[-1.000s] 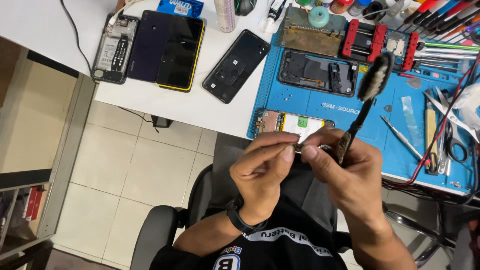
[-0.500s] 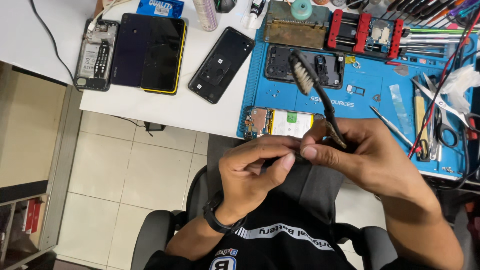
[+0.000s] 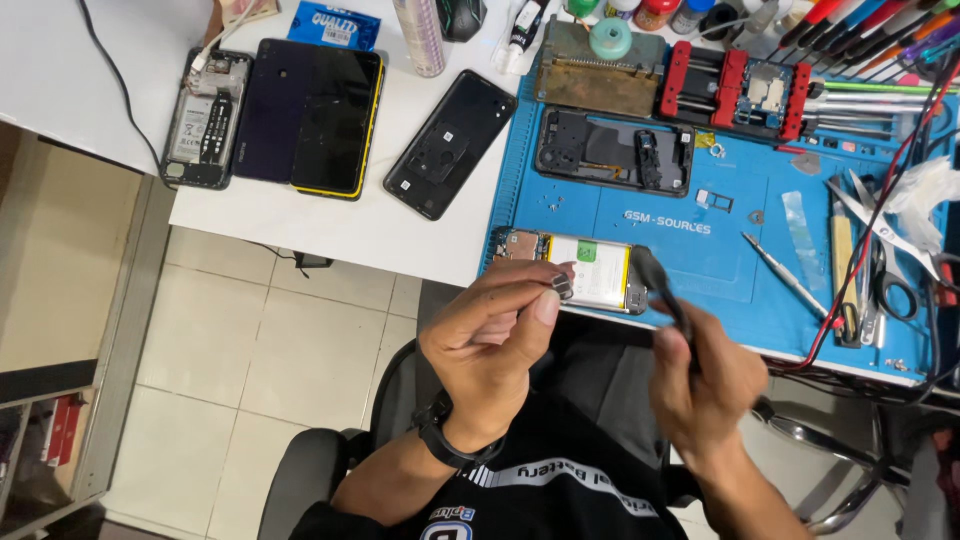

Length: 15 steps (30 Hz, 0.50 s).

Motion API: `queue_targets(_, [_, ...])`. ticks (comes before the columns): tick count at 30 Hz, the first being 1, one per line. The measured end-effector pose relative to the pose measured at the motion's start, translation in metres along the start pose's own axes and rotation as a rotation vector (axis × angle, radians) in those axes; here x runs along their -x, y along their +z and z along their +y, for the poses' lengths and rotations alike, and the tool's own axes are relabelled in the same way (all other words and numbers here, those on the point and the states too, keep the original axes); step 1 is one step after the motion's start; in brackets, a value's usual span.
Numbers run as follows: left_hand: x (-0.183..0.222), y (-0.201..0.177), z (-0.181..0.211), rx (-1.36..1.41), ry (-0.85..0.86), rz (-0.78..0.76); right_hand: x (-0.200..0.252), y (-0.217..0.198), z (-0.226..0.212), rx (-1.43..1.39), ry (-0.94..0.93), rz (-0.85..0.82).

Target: The person holds a disassembled smartphone, places it on a blue mat, and uses a screwdriver to tighten screws on the device. They then pick up the phone, turn it over, and interact with the screen before placing it back down and continuing to work on the internal components.

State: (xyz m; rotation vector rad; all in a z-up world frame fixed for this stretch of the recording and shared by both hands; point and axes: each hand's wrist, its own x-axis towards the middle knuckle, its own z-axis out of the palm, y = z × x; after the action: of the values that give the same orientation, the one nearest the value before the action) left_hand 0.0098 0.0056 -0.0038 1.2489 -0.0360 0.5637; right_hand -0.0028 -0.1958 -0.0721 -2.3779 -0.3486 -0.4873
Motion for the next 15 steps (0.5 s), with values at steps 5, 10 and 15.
queue_targets(5, [0.007, 0.005, -0.004, 0.060, -0.025, 0.017, -0.003, 0.001, 0.000, 0.026, -0.084, 0.041])
queue_targets(10, [0.008, 0.002, -0.007, 0.096, 0.034, -0.024, 0.001, -0.004, -0.003, 0.022, -0.137, 0.195])
queue_targets(15, [0.008, 0.002, -0.005, 0.067, 0.059, -0.033, 0.000, -0.016, -0.017, 0.013, -0.247, 0.320])
